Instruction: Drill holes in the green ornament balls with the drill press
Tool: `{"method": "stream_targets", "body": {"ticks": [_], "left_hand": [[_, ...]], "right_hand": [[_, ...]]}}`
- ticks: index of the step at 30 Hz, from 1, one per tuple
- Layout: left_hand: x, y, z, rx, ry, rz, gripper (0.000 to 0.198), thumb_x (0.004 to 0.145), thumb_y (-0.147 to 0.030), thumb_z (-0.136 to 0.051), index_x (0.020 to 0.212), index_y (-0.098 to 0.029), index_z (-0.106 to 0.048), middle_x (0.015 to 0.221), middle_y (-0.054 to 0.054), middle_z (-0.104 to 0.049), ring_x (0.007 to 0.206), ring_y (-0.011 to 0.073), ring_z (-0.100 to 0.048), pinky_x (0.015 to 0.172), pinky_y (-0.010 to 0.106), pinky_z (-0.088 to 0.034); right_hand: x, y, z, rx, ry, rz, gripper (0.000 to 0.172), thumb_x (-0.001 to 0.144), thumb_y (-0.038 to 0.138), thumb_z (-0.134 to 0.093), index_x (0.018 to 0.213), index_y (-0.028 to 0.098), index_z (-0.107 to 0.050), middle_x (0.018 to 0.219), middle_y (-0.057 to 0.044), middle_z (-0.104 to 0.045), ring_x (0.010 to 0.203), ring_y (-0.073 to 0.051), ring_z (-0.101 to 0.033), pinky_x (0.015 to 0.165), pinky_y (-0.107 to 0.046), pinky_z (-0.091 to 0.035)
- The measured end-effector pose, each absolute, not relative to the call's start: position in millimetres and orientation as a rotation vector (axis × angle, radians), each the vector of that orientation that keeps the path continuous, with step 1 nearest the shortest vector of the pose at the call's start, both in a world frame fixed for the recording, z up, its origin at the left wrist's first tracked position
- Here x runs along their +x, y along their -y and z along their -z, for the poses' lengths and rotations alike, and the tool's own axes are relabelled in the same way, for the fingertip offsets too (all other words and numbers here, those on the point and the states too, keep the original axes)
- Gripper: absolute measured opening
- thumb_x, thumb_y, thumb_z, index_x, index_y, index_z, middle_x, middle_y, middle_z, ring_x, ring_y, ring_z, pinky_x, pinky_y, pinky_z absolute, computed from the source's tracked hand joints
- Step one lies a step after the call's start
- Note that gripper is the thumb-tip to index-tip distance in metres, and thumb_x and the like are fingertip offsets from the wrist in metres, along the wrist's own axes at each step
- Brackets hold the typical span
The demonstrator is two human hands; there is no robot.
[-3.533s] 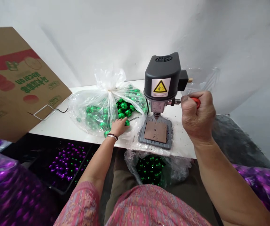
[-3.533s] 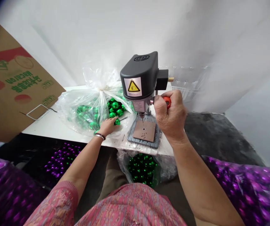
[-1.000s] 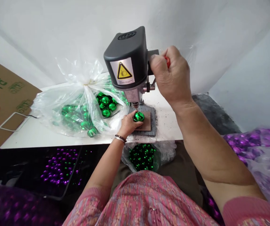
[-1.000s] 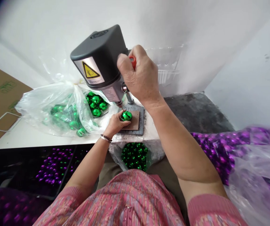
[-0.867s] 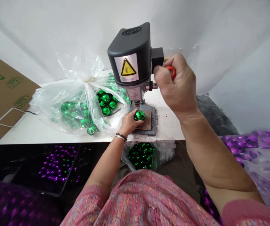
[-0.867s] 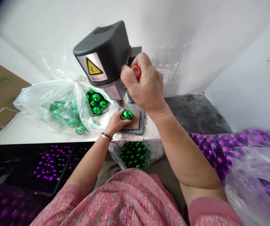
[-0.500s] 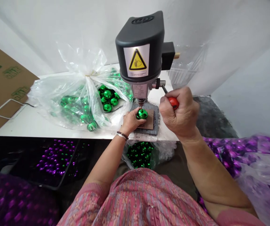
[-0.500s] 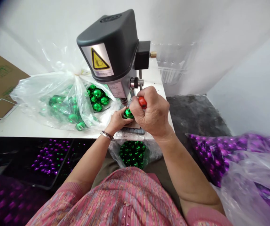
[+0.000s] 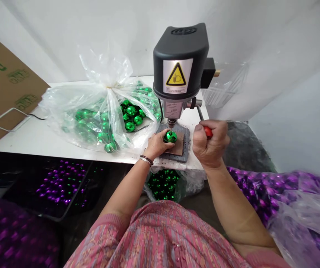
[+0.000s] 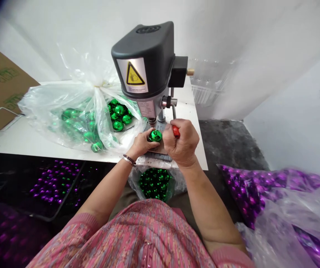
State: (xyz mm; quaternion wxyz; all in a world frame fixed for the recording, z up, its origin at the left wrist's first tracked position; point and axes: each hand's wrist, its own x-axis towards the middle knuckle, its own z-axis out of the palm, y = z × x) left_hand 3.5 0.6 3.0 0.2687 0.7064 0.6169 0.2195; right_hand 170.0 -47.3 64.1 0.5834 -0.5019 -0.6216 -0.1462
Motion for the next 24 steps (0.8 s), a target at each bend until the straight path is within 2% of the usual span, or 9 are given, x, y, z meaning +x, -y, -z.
{"method": "stream_targets", "body": {"ticks": [4, 14, 18, 24], "left_hand": [[3.8, 0.3, -4.1, 1.927, -1.689, -0.553, 0.071, 0.07, -0.037, -0.082, 0.137, -0.029, -0.06, 0.116, 0.006, -0.073, 0.111, 0.0304, -0.064, 0.099, 0.041, -0.045], [2.8, 3.7, -4.0, 1.934, -1.69, -0.546, 0.071, 0.072, -0.04, -0.079, 0.139, -0.029, -0.059, 0.109, 0.007, -0.074, 0.107, 0.0319, -0.066, 0.095, 0.042, -0.047], [3.1, 2.5, -2.7, 1.915, -1.673, -0.573, 0.072, 0.072, -0.037, -0.079, 0.14, -0.027, -0.058, 0.11, 0.008, -0.074, 0.108, 0.0324, -0.065, 0.097, 0.043, -0.047], [-12.5, 24.4, -5.7, 1.819, -1.414, -0.703, 0.069, 0.071, -0.026, -0.075, 0.137, -0.022, -0.058, 0.117, 0.004, -0.072, 0.108, 0.0245, -0.066, 0.097, 0.034, -0.05]], "right_hand": [[163.7, 45.1, -60.7, -1.137, 1.378, 0.356, 0.013, 0.09, 0.033, -0.047, 0.09, 0.023, -0.055, 0.074, -0.001, -0.059, 0.063, -0.013, -0.056, 0.061, -0.029, -0.046], [157.6, 46.0, -46.8, -1.051, 1.312, 0.322, 0.011, 0.089, 0.032, -0.05, 0.088, 0.022, -0.055, 0.075, -0.002, -0.058, 0.065, -0.014, -0.056, 0.063, -0.029, -0.047], [156.4, 42.7, -75.5, -1.05, 1.246, 0.236, 0.017, 0.09, 0.035, -0.049, 0.082, 0.021, -0.052, 0.073, 0.0, -0.055, 0.065, -0.012, -0.054, 0.063, -0.028, -0.045], [159.8, 30.1, -131.4, -1.16, 1.229, 0.023, 0.019, 0.089, 0.036, -0.047, 0.077, 0.022, -0.043, 0.069, 0.004, -0.045, 0.063, -0.008, -0.044, 0.065, -0.026, -0.042]]}}
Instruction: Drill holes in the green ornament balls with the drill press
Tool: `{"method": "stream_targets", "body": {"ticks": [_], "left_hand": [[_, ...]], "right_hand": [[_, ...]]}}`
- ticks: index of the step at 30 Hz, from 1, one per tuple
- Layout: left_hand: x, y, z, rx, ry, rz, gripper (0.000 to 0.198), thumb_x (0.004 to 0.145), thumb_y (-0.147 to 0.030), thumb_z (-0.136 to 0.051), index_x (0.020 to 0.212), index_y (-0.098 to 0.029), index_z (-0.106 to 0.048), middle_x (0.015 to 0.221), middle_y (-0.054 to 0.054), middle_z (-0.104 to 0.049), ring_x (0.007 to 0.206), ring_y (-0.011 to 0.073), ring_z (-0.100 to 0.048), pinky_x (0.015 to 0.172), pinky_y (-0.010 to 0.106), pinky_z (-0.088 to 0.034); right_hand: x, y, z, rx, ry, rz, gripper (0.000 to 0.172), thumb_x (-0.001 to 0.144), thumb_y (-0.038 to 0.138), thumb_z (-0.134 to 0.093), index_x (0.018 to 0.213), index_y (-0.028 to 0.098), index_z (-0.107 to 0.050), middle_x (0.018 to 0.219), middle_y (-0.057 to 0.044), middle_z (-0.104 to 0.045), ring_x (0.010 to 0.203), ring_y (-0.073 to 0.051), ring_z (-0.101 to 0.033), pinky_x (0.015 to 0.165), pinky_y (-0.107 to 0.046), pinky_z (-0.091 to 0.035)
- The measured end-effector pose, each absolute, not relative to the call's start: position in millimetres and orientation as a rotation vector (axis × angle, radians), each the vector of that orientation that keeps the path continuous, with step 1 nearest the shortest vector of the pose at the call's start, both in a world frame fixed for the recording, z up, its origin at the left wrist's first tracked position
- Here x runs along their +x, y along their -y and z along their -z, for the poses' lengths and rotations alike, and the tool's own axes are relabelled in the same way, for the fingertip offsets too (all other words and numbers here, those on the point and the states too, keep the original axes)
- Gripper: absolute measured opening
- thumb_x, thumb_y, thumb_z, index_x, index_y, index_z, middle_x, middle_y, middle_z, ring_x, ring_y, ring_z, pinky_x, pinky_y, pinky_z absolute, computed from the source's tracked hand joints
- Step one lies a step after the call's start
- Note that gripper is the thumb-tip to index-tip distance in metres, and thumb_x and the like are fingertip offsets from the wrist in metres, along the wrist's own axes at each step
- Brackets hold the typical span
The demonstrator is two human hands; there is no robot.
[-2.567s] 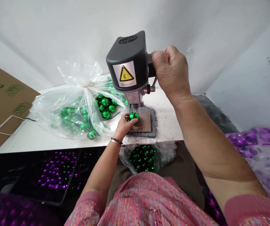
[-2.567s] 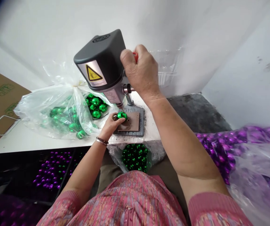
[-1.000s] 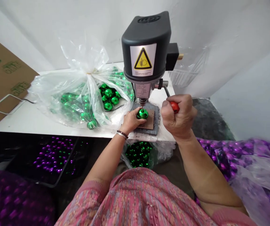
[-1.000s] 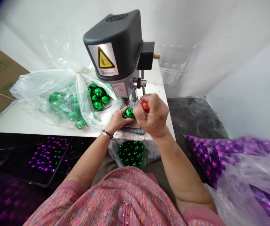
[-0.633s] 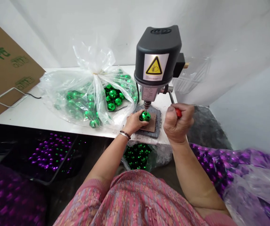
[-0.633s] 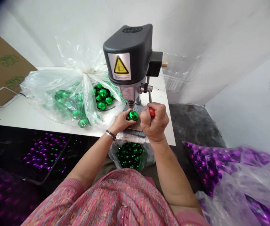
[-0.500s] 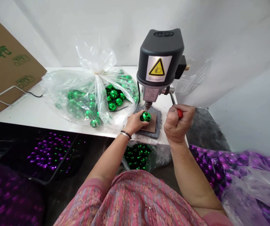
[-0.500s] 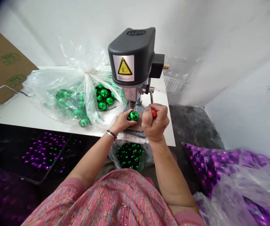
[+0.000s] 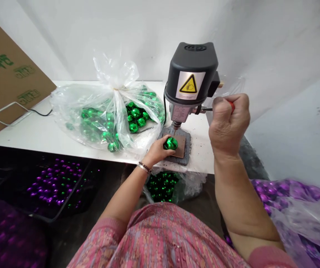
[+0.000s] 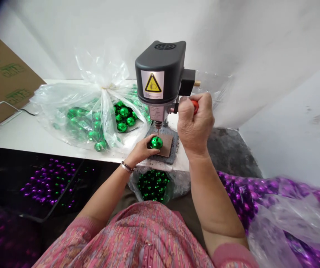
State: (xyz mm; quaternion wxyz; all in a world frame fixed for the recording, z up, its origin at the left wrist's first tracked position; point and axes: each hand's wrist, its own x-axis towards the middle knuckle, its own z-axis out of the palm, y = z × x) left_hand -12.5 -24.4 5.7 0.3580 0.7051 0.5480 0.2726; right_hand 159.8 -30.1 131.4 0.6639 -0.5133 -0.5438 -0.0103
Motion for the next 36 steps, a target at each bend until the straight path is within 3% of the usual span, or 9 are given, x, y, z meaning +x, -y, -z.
{"method": "stream_targets", "body": {"ticks": [3, 6, 10, 14, 19, 24, 28, 32, 36], "left_hand": [[-30.2, 47.6, -13.0, 1.893, -1.22, -0.621, 0.073, 0.066, -0.017, -0.075, 0.137, -0.024, -0.059, 0.133, 0.006, -0.066, 0.12, 0.0249, -0.062, 0.105, 0.035, -0.047], [-47.3, 58.6, -21.7, 1.941, -1.109, -0.502, 0.08, 0.061, -0.015, -0.078, 0.138, -0.028, -0.059, 0.131, 0.006, -0.067, 0.108, 0.0235, -0.066, 0.098, 0.035, -0.052], [-70.1, 28.9, -31.5, 1.872, -1.543, -0.764, 0.05, 0.081, -0.021, -0.066, 0.131, -0.022, -0.064, 0.118, 0.009, -0.072, 0.091, 0.0202, -0.068, 0.089, 0.034, -0.053], [-97.7, -28.3, -34.7, 1.836, -2.179, -0.763, 0.04, 0.089, -0.012, -0.049, 0.127, -0.012, -0.064, 0.124, 0.02, -0.068, 0.114, 0.0299, -0.064, 0.102, 0.041, -0.045], [-117.1, -62.9, -22.8, 1.713, -2.347, -0.2, 0.048, 0.087, -0.034, -0.061, 0.127, -0.01, -0.059, 0.12, 0.028, -0.068, 0.111, 0.04, -0.065, 0.091, 0.046, -0.048], [-116.0, -51.7, -16.8, 1.765, -2.116, -0.597, 0.066, 0.072, -0.028, -0.075, 0.134, -0.018, -0.053, 0.119, 0.016, -0.07, 0.11, 0.0326, -0.065, 0.093, 0.039, -0.048], [-106.2, -20.5, -20.0, 1.323, -1.378, -1.134, 0.07, 0.071, -0.035, -0.073, 0.135, -0.022, -0.049, 0.108, 0.006, -0.07, 0.09, 0.0207, -0.069, 0.078, 0.03, -0.052], [-83.8, 14.9, -11.5, 0.935, -0.847, -1.071, 0.07, 0.066, -0.039, -0.077, 0.13, -0.024, -0.052, 0.105, 0.005, -0.07, 0.086, 0.0206, -0.071, 0.07, 0.027, -0.052], [-58.0, 27.3, 3.9, 0.738, -0.79, -1.043, 0.05, 0.07, -0.046, -0.076, 0.108, -0.019, -0.061, 0.098, 0.007, -0.071, 0.085, 0.0191, -0.07, 0.067, 0.026, -0.051]], "right_hand": [[160.7, 29.4, -134.0, -1.158, 1.223, -0.021, 0.019, 0.089, 0.036, -0.048, 0.077, 0.022, -0.041, 0.068, 0.005, -0.043, 0.061, -0.007, -0.039, 0.066, -0.026, -0.041], [159.8, 30.8, -130.6, -1.153, 1.196, -0.074, 0.017, 0.086, 0.034, -0.05, 0.078, 0.022, -0.041, 0.065, 0.006, -0.041, 0.058, -0.007, -0.038, 0.066, -0.028, -0.04], [159.2, 31.2, -129.7, -1.129, 1.188, -0.09, 0.017, 0.084, 0.037, -0.051, 0.079, 0.022, -0.044, 0.063, 0.006, -0.042, 0.058, -0.009, -0.041, 0.066, -0.03, -0.041], [160.5, 31.8, -131.6, -1.141, 1.194, -0.074, 0.017, 0.082, 0.037, -0.051, 0.077, 0.021, -0.044, 0.064, 0.005, -0.044, 0.057, -0.008, -0.041, 0.065, -0.031, -0.04], [160.2, 34.0, -134.8, -1.157, 1.231, -0.006, 0.018, 0.083, 0.035, -0.05, 0.074, 0.021, -0.043, 0.068, 0.004, -0.045, 0.061, -0.007, -0.042, 0.063, -0.028, -0.038], [159.8, 33.0, -136.4, -1.141, 1.247, 0.018, 0.016, 0.085, 0.031, -0.048, 0.075, 0.02, -0.043, 0.07, 0.003, -0.048, 0.063, -0.006, -0.042, 0.063, -0.025, -0.039], [162.5, 28.2, -132.9, -1.093, 1.274, 0.053, 0.018, 0.088, 0.031, -0.049, 0.075, 0.019, -0.043, 0.068, 0.005, -0.045, 0.062, -0.005, -0.039, 0.061, -0.022, -0.037], [163.4, 25.1, -130.1, -1.045, 1.271, 0.045, 0.021, 0.09, 0.033, -0.05, 0.076, 0.019, -0.042, 0.069, 0.006, -0.044, 0.062, -0.005, -0.039, 0.061, -0.021, -0.037], [163.6, 24.7, -129.1, -1.047, 1.271, 0.027, 0.022, 0.092, 0.033, -0.051, 0.078, 0.02, -0.041, 0.068, 0.006, -0.044, 0.063, -0.005, -0.041, 0.063, -0.021, -0.039]]}}
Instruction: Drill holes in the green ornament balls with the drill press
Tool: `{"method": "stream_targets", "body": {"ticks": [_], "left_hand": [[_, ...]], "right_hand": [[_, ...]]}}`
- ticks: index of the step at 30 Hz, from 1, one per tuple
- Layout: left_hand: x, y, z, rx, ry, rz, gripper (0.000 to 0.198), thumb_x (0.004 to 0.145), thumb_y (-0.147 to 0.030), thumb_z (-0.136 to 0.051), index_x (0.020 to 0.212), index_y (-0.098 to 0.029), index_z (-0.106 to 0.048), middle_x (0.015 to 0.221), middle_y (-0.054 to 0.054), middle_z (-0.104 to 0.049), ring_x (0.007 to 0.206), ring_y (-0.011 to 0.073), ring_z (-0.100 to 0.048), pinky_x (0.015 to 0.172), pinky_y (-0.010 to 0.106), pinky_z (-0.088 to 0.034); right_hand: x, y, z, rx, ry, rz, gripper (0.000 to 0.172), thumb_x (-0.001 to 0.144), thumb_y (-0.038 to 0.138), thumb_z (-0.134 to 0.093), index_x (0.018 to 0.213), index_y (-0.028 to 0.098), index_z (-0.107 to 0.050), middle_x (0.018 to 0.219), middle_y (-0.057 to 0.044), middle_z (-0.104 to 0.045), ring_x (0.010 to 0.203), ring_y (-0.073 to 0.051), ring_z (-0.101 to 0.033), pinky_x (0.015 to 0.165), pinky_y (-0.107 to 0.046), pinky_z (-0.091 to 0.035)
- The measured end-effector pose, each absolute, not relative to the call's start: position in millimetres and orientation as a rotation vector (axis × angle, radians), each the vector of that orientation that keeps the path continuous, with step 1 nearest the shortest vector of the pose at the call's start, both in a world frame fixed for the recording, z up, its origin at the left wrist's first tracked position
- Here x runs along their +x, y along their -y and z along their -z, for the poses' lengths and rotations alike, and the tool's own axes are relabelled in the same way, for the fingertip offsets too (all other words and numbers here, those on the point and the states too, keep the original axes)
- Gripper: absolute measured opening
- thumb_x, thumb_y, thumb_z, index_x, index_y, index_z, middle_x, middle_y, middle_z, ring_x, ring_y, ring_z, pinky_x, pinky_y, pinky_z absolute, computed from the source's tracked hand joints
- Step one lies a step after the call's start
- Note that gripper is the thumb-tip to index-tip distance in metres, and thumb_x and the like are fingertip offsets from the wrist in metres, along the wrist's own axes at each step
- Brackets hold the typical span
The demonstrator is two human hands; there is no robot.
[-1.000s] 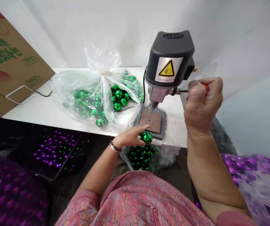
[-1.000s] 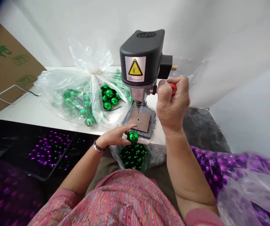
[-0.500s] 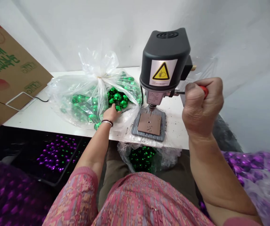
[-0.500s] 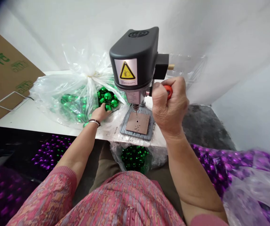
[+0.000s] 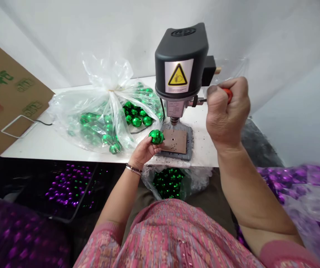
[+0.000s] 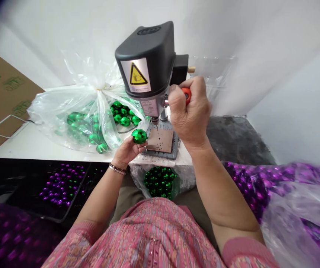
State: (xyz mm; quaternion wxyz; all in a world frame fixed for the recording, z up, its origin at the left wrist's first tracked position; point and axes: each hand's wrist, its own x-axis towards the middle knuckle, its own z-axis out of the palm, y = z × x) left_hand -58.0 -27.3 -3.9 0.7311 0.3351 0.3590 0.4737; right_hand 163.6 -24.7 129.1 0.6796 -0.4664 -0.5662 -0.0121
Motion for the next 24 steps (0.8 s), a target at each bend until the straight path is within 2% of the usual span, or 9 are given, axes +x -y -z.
{"method": "stream_targets", "body": {"ticks": [3, 7, 10, 14, 18, 20, 24], "left_hand": [[-45.4, 23.6, 7.1, 0.744, -0.936, -1.007, 0.045, 0.072, -0.046, -0.075, 0.104, -0.018, -0.06, 0.089, 0.005, -0.07, 0.072, 0.0137, -0.067, 0.06, 0.022, -0.048], [-37.6, 13.8, 0.9, 1.028, -1.231, -0.943, 0.051, 0.075, -0.036, -0.074, 0.119, -0.018, -0.055, 0.081, 0.001, -0.068, 0.064, 0.011, -0.064, 0.056, 0.02, -0.045], [-33.8, 5.6, -1.4, 1.215, -1.294, -0.852, 0.055, 0.078, -0.036, -0.072, 0.126, -0.017, -0.052, 0.075, -0.001, -0.066, 0.059, 0.0109, -0.061, 0.056, 0.021, -0.046], [-29.2, -1.2, 1.6, 1.444, -1.323, -0.76, 0.049, 0.081, -0.037, -0.067, 0.126, -0.018, -0.057, 0.085, 0.002, -0.068, 0.061, 0.0111, -0.059, 0.058, 0.023, -0.048], [-26.6, 0.5, 1.2, 1.701, -1.497, -0.777, 0.051, 0.083, -0.035, -0.064, 0.131, -0.019, -0.058, 0.111, 0.006, -0.069, 0.075, 0.0129, -0.062, 0.074, 0.026, -0.052], [-26.2, 2.4, -1.1, 1.78, -1.529, -0.767, 0.051, 0.085, -0.036, -0.061, 0.133, -0.019, -0.058, 0.11, 0.006, -0.07, 0.077, 0.0134, -0.061, 0.08, 0.028, -0.052], [-25.9, 3.7, -5.3, 1.843, -1.494, -0.701, 0.05, 0.087, -0.04, -0.058, 0.133, -0.018, -0.058, 0.101, 0.005, -0.069, 0.072, 0.0136, -0.06, 0.079, 0.029, -0.051]], "right_hand": [[166.2, 23.0, -126.4, -1.057, 1.314, 0.039, 0.022, 0.094, 0.037, -0.048, 0.081, 0.02, -0.044, 0.069, 0.005, -0.046, 0.064, -0.006, -0.044, 0.065, -0.023, -0.041], [169.8, 20.3, -122.5, -1.068, 1.364, -0.026, 0.026, 0.098, 0.044, -0.04, 0.086, 0.022, -0.045, 0.074, 0.004, -0.048, 0.068, -0.006, -0.049, 0.069, -0.024, -0.045], [168.7, 21.8, -124.1, -1.087, 1.369, -0.085, 0.029, 0.098, 0.048, -0.039, 0.086, 0.022, -0.044, 0.075, 0.004, -0.05, 0.068, -0.006, -0.05, 0.069, -0.024, -0.047], [163.9, 28.4, -132.4, -1.169, 1.312, -0.069, 0.029, 0.095, 0.047, -0.046, 0.08, 0.023, -0.041, 0.069, 0.004, -0.046, 0.063, -0.007, -0.044, 0.067, -0.024, -0.045], [162.8, 29.1, -146.7, -1.203, 1.3, -0.079, 0.027, 0.093, 0.037, -0.051, 0.075, 0.023, -0.036, 0.068, 0.004, -0.043, 0.063, -0.008, -0.039, 0.067, -0.025, -0.04], [164.5, 23.6, -157.3, -1.212, 1.301, -0.127, 0.03, 0.092, 0.033, -0.052, 0.072, 0.023, -0.033, 0.065, 0.005, -0.038, 0.063, -0.008, -0.034, 0.067, -0.025, -0.035], [170.7, 2.5, -181.4, -1.338, 1.282, -0.208, 0.039, 0.092, 0.03, -0.053, 0.066, 0.021, -0.026, 0.061, 0.007, -0.027, 0.063, -0.007, -0.023, 0.066, -0.026, -0.024]]}}
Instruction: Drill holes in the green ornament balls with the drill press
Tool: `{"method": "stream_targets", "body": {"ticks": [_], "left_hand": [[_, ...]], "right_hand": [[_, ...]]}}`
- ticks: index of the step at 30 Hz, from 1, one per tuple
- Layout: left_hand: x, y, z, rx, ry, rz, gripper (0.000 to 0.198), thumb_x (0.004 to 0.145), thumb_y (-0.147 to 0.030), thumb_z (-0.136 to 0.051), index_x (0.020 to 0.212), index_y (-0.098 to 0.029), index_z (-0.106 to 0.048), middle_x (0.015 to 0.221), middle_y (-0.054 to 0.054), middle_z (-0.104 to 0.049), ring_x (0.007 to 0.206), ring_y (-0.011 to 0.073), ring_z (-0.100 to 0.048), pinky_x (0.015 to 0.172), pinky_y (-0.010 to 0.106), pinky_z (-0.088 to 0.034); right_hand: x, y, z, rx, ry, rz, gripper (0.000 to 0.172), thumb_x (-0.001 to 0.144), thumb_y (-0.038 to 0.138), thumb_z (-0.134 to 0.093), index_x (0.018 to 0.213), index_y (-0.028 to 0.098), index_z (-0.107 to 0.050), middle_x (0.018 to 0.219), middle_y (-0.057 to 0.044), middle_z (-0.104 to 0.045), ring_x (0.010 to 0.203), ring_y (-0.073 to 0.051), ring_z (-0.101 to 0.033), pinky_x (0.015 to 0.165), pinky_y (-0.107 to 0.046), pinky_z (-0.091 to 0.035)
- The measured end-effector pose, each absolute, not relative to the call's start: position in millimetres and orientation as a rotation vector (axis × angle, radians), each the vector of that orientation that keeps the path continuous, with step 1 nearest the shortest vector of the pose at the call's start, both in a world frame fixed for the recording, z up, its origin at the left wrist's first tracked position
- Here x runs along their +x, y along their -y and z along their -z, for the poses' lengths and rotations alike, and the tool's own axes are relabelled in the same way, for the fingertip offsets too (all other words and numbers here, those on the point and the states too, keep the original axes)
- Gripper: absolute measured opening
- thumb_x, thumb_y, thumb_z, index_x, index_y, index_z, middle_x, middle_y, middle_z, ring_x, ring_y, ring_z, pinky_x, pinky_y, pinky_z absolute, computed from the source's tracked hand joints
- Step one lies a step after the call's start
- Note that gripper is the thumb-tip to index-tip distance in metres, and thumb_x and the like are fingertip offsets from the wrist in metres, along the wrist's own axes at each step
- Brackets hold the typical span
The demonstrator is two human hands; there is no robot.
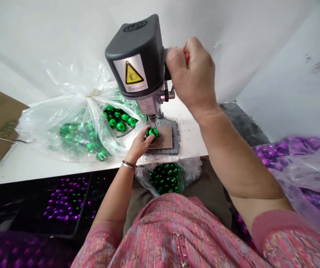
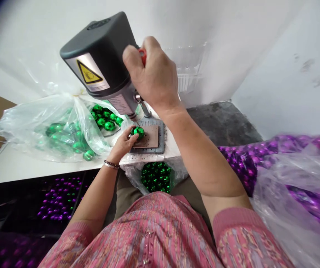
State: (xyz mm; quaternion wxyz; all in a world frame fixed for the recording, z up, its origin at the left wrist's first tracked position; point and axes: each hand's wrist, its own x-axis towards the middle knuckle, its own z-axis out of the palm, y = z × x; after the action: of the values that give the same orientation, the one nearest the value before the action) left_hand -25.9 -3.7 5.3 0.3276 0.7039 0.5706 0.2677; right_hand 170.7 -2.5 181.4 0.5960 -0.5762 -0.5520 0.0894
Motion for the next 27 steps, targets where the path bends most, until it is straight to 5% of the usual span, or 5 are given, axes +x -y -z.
{"method": "stream_targets", "body": {"ticks": [6, 13, 19, 27], "left_hand": [[-20.2, 2.9, -5.6, 1.8, -1.571, -0.7, 0.062, 0.074, -0.033, -0.073, 0.132, -0.019, -0.058, 0.087, 0.001, -0.067, 0.066, 0.0135, -0.057, 0.067, 0.027, -0.05], [-25.5, -1.2, -1.8, 1.717, -1.423, -0.777, 0.057, 0.077, -0.042, -0.07, 0.128, -0.018, -0.058, 0.106, 0.005, -0.069, 0.092, 0.0185, -0.063, 0.085, 0.031, -0.051], [-28.0, -1.9, -1.1, 1.505, -1.43, -0.764, 0.06, 0.076, -0.041, -0.07, 0.128, -0.017, -0.053, 0.089, 0.003, -0.067, 0.072, 0.0135, -0.061, 0.065, 0.025, -0.05], [-15.1, -1.9, -3.5, 1.673, -1.539, -0.751, 0.056, 0.074, -0.036, -0.073, 0.125, -0.018, -0.058, 0.106, 0.006, -0.069, 0.091, 0.0174, -0.064, 0.083, 0.029, -0.051]], "right_hand": [[178.3, -20.4, -196.4, -1.402, 1.269, -0.303, 0.039, 0.094, 0.033, -0.047, 0.062, 0.019, -0.028, 0.064, 0.006, -0.02, 0.065, -0.008, -0.019, 0.065, -0.026, -0.02], [175.8, -22.7, -193.5, -1.402, 1.259, -0.312, 0.037, 0.097, 0.031, -0.042, 0.065, 0.02, -0.026, 0.067, 0.006, -0.022, 0.067, -0.007, -0.019, 0.068, -0.021, -0.024], [175.4, -27.9, -190.9, -1.396, 1.251, -0.279, 0.041, 0.096, 0.035, -0.047, 0.065, 0.021, -0.025, 0.067, 0.006, -0.028, 0.067, -0.007, -0.017, 0.067, -0.022, -0.025], [175.1, -28.5, -190.3, -1.379, 1.25, -0.28, 0.041, 0.097, 0.036, -0.047, 0.065, 0.021, -0.025, 0.066, 0.007, -0.029, 0.068, -0.007, -0.019, 0.068, -0.022, -0.025]]}}
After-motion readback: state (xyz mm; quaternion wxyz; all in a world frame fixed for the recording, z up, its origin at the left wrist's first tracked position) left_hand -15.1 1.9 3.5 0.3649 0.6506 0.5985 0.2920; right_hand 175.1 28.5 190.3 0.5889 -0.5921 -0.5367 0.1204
